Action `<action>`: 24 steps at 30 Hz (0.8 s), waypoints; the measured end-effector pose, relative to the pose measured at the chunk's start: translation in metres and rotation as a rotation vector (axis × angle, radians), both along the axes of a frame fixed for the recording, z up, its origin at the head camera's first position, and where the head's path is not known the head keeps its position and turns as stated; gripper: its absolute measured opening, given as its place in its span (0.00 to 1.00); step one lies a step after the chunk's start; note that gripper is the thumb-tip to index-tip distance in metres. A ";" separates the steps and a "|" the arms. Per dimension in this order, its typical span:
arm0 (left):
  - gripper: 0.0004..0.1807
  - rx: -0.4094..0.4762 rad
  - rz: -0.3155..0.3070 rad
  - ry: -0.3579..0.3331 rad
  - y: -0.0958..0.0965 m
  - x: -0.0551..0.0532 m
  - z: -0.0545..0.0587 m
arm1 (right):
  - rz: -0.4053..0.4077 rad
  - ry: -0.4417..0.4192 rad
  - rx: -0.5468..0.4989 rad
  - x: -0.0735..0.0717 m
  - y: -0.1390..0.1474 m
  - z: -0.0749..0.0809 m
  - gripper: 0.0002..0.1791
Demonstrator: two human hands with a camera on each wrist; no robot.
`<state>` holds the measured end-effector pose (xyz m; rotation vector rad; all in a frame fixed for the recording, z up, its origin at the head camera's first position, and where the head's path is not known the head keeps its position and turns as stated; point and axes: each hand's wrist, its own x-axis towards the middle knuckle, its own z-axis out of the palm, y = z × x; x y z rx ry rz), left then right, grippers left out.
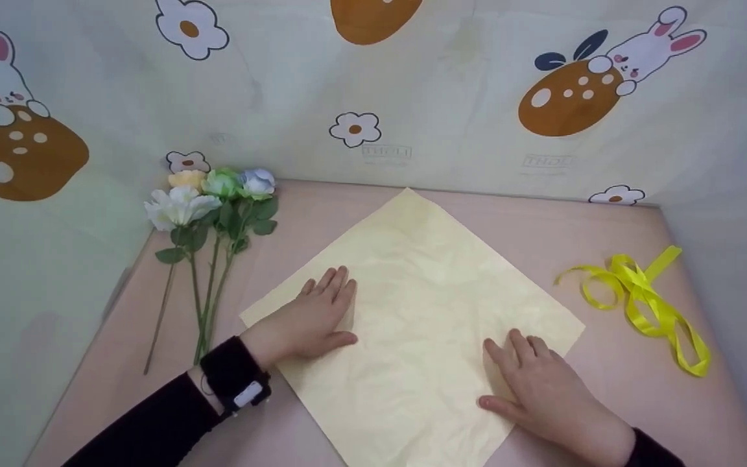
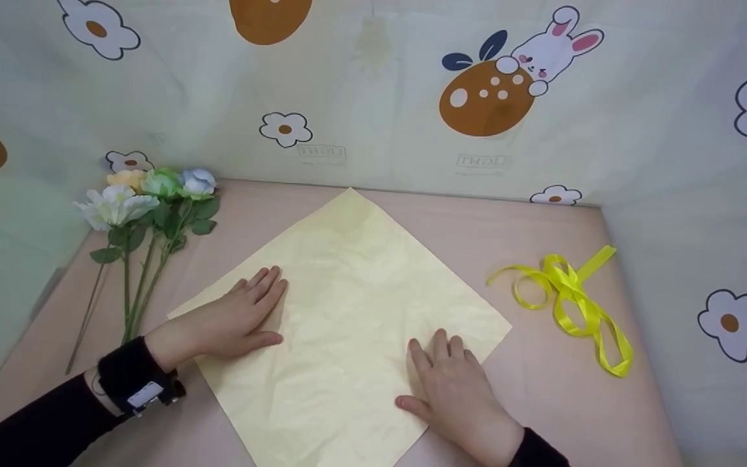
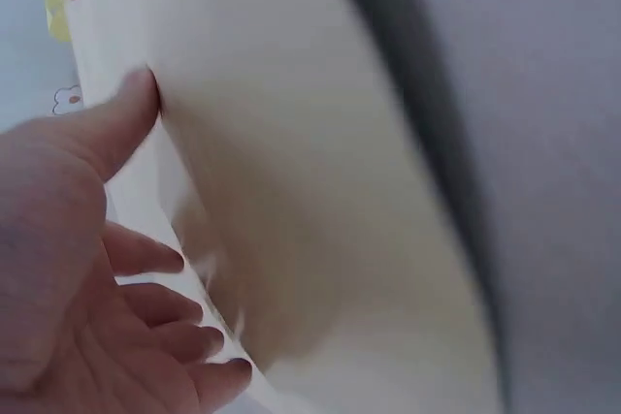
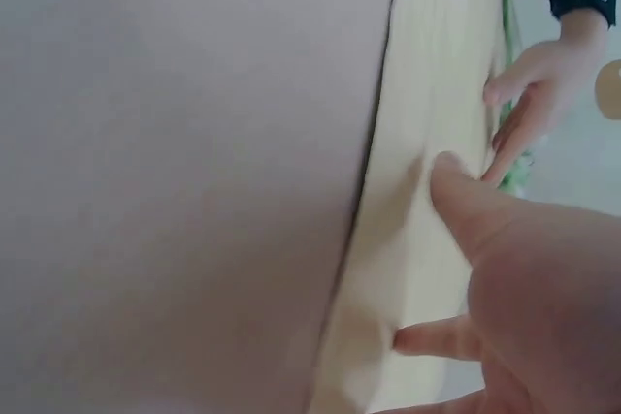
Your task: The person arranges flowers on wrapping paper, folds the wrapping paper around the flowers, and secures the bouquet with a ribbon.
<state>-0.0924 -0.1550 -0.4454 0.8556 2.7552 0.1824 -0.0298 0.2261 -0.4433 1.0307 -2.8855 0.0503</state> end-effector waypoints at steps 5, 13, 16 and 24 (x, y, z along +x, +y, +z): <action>0.52 -0.053 0.038 -0.005 0.000 0.001 -0.001 | 0.009 -0.004 -0.045 -0.010 0.002 0.003 0.44; 0.59 -0.075 -0.029 -0.011 -0.006 0.000 0.000 | 0.005 -0.059 -0.134 -0.055 0.012 -0.012 0.52; 0.59 -0.078 -0.036 -0.023 -0.007 0.002 -0.002 | 0.046 -0.084 -0.124 -0.068 0.014 -0.020 0.56; 0.57 -0.043 -0.041 -0.024 -0.004 0.003 -0.001 | 0.064 -0.077 -0.099 -0.074 0.022 -0.031 0.59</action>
